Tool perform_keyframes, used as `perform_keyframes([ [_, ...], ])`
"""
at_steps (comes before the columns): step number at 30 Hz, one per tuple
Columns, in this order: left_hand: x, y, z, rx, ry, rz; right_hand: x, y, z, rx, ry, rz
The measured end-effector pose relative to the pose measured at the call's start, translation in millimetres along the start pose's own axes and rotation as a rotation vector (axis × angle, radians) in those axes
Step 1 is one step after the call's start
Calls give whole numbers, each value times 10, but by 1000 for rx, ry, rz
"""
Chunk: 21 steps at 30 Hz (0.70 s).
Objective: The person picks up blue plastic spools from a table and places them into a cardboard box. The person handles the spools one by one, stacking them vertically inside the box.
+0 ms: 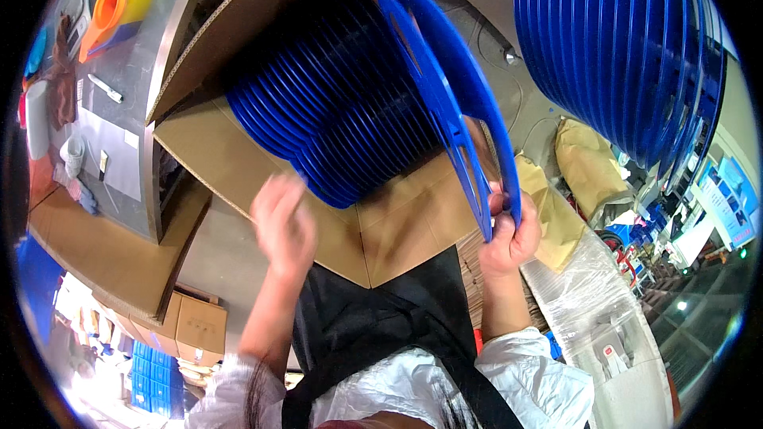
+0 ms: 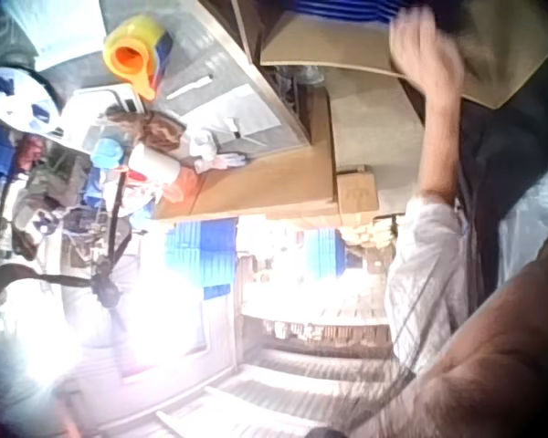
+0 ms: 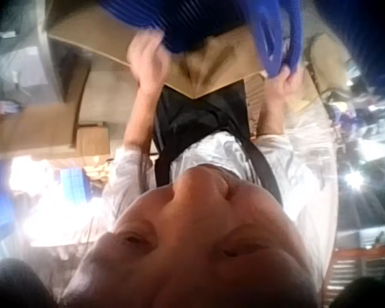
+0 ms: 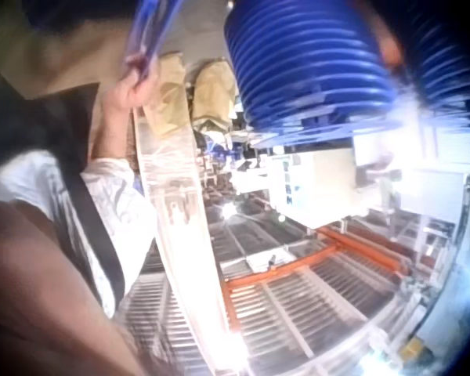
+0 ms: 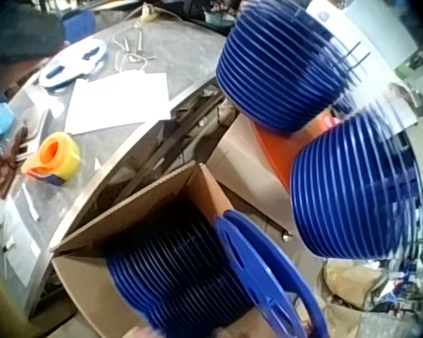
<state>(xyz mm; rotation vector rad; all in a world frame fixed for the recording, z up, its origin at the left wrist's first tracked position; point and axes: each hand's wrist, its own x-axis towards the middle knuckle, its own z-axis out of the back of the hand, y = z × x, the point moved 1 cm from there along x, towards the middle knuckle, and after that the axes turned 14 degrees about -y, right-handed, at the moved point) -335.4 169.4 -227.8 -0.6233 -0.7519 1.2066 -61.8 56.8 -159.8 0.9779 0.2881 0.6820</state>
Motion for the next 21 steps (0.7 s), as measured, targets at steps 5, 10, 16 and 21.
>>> perform_keyframes([
  [5,1021,816,-1730,249,176,-353,-23,4,-201,64,-54,37],
  [10,1427,1027,-2502,657,609,-704,52,-116,-87,78,-46,135],
  [16,1537,1007,-2544,484,837,-663,43,-150,-139,124,-61,165],
  [21,1492,856,-1938,109,639,-1095,138,-151,-112,99,16,160],
])
